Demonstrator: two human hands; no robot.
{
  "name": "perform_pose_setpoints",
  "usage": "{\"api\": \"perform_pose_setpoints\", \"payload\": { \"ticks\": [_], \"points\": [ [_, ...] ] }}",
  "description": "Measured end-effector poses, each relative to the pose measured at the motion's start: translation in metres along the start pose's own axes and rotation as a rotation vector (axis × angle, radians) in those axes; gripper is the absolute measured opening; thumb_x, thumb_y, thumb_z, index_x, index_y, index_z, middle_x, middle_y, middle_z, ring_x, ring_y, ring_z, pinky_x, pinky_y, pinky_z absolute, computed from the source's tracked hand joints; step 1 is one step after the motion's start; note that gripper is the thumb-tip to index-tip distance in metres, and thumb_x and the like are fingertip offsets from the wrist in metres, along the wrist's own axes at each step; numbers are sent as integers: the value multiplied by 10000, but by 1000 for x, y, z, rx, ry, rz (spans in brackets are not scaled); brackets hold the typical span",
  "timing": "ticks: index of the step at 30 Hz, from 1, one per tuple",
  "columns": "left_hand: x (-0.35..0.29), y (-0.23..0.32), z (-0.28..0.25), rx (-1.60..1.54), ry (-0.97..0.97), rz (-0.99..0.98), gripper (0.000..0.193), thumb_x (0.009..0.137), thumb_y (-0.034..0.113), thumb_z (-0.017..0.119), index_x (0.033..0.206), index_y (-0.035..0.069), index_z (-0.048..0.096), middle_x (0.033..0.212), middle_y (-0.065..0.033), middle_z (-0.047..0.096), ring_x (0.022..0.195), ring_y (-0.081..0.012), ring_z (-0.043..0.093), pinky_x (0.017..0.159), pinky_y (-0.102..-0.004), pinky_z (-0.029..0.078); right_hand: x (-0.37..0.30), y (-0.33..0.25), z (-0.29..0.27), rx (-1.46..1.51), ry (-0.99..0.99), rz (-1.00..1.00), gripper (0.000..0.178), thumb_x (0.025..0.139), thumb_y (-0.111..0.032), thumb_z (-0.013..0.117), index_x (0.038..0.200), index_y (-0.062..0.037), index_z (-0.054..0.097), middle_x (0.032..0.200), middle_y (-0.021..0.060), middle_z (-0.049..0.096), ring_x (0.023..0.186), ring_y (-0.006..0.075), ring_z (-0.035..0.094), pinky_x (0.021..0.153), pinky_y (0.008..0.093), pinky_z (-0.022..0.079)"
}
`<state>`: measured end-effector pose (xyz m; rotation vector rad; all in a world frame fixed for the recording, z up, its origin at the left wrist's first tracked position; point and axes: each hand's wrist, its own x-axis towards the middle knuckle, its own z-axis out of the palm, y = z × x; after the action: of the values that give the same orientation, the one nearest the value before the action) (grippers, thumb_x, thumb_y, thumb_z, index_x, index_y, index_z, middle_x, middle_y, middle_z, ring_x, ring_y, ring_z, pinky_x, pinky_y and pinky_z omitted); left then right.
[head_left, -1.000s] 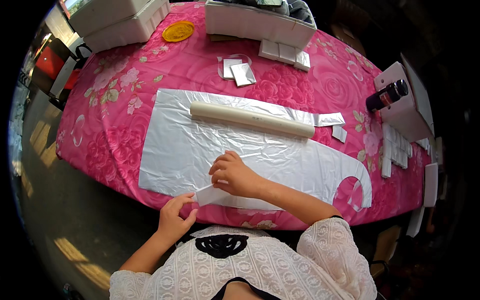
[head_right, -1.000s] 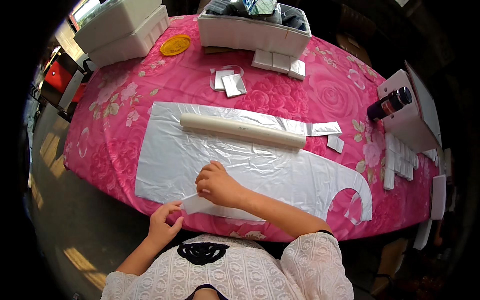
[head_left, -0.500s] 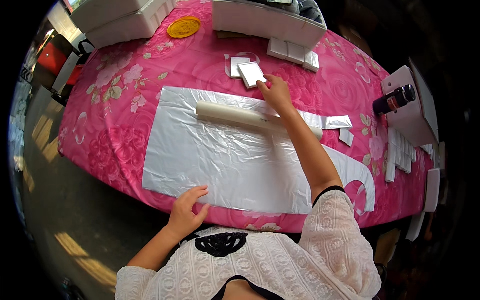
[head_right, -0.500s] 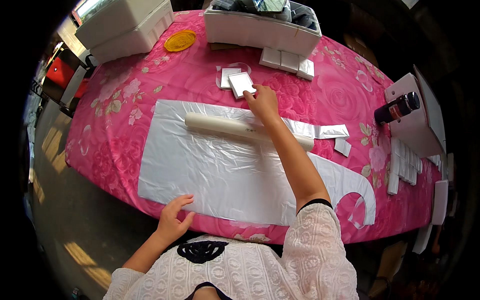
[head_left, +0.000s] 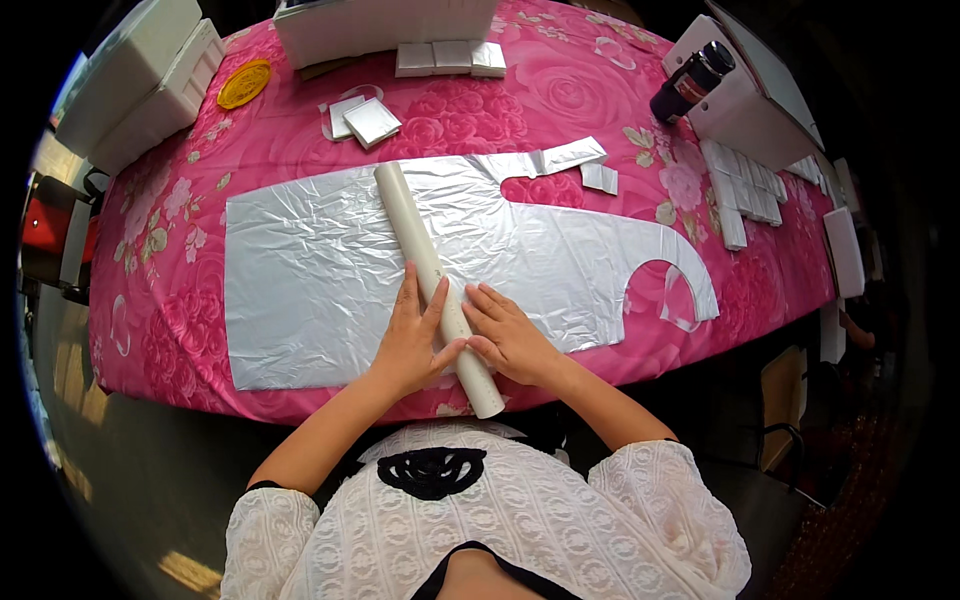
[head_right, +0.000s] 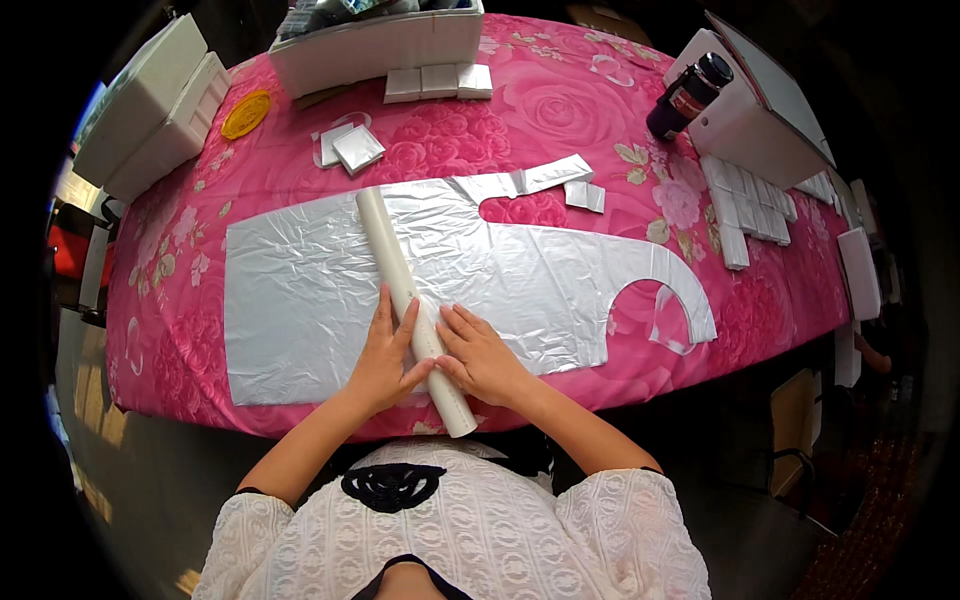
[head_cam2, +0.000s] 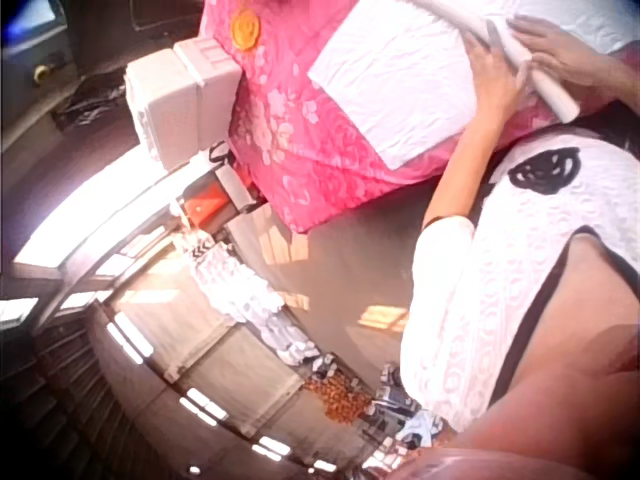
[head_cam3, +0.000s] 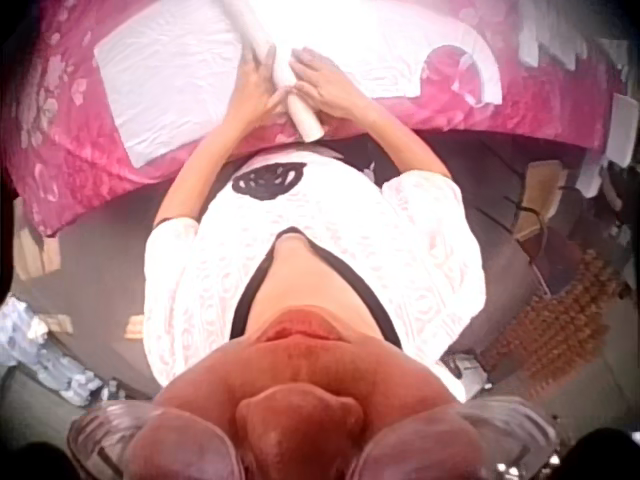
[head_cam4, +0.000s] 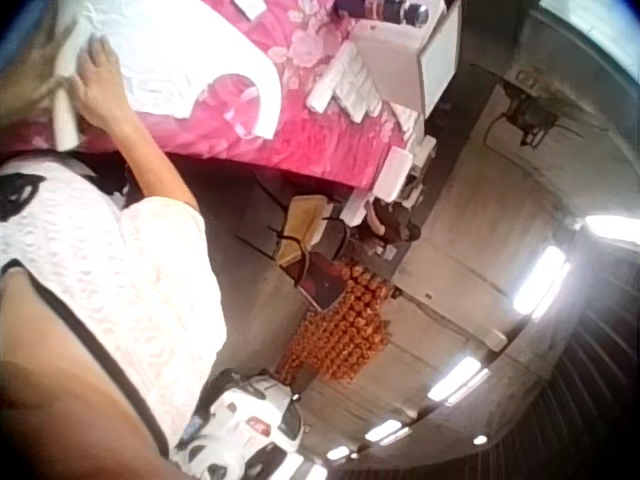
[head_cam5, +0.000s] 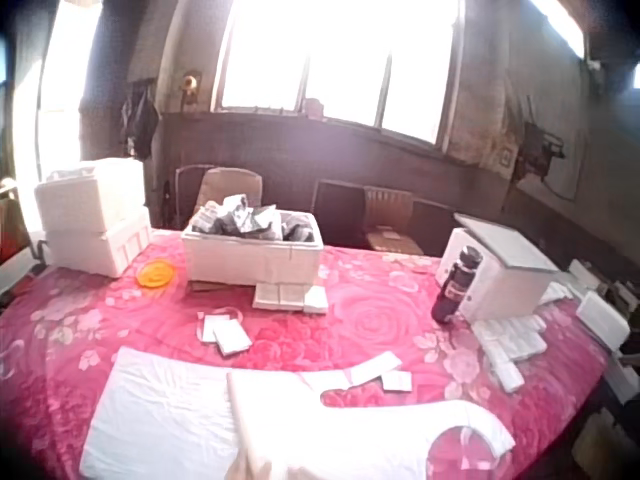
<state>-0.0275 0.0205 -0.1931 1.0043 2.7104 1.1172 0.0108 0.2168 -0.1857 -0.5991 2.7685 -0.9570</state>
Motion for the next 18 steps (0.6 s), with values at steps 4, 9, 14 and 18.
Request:
{"api": "perform_pose_setpoints", "payload": {
  "ticks": [4, 9, 14, 18],
  "points": [
    [19, 19, 9, 101, -71, 40, 758, 752, 360, 648, 1374, 108, 295, 1411, -321, 50, 1296, -470, 149, 1044, -471, 230, -15, 72, -30, -370, 203, 122, 529, 874, -248, 454, 1334, -14, 336, 1424, 141, 273, 1327, 274, 235, 1075, 395, 199],
    [26, 38, 18, 150, -121, 44, 683, 746, 358, 644, 1318, 83, 392, 1426, -284, 67, 1303, -461, 126, 1050, -473, 224, -77, 196, -111, -537, 559, 513, 413, 875, -155, 416, 1215, 76, 455, 1300, 226, 425, 1221, 324, 396, 1036, 371, 288],
    [27, 45, 24, 141, -107, 42, 638, 737, 275, 638, 1299, 71, 414, 1439, -264, 63, 1308, -461, 104, 1053, -487, 194, -125, 240, -135, -636, 745, 556, 262, 834, -141, 529, 1044, -6, 611, 1114, 150, 592, 1058, 275, 555, 913, 339, 430],
    [29, 47, 27, 177, -104, 39, 620, 744, 315, 634, 1281, 75, 437, 1440, -252, 78, 1312, -455, 89, 1057, -478, 204, -115, 220, -139, -731, 810, 551, 73, 762, -107, 604, 793, -41, 605, 829, 95, 640, 793, 267, 607, 714, 368, 471]
  ]
}}
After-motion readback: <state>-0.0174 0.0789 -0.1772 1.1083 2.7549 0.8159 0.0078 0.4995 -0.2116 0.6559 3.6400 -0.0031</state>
